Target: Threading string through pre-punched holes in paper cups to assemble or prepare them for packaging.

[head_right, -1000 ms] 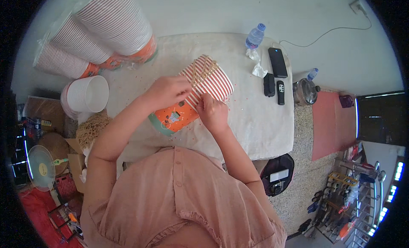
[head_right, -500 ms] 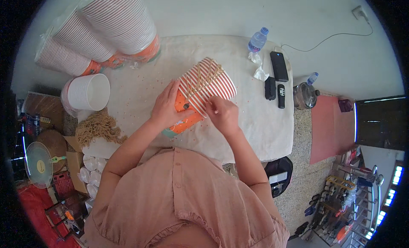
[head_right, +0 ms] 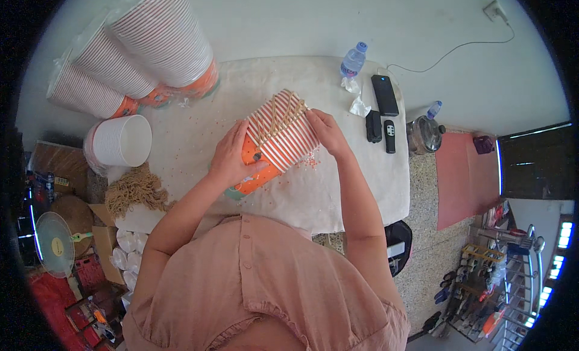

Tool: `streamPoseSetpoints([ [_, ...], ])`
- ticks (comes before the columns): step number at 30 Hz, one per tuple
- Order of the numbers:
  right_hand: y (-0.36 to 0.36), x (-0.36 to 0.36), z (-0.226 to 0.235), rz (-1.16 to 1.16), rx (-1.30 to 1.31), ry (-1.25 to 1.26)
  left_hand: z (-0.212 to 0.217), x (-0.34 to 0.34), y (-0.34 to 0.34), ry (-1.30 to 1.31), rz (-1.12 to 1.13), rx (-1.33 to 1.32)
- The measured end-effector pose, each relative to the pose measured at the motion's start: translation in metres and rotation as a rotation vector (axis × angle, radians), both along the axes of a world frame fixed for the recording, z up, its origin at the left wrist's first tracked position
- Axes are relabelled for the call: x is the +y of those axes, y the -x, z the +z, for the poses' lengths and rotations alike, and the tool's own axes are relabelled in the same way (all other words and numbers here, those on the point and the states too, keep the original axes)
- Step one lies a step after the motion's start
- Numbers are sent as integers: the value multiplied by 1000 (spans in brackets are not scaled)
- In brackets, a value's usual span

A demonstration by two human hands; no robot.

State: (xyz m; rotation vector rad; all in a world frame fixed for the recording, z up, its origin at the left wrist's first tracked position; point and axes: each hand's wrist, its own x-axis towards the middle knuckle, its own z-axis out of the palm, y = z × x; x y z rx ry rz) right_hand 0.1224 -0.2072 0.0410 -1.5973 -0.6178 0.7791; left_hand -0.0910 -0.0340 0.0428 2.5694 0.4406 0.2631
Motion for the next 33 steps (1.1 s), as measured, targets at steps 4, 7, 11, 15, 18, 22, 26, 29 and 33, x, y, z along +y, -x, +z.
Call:
streamPoseSetpoints([
  [4,0,-3,-12,20,71,-51,-2,-1,0,-38,-14,-16],
  [7,5,-1,-11,54,94,-30,-1,-3,0,-40,-11,7],
  [11,12,-1,-12,59,107,-41,0,-3,1,-48,-19,15],
  [15,17,-5,-10,85,91,-44,1,-6,1,-84,-25,19],
  [18,19,-9,-9,104,90,-40,1,-7,1,-102,-29,27],
  [22,28,-9,1,97,203,-95,7,-9,2,-113,-36,53],
  [26,20,-20,-6,254,226,-65,15,-9,4,-70,-65,52],
  [29,24,-23,-12,193,239,-114,27,-10,12,-199,-20,140],
  [33,26,-30,-19,170,246,-117,-7,29,59,74,277,-102],
])
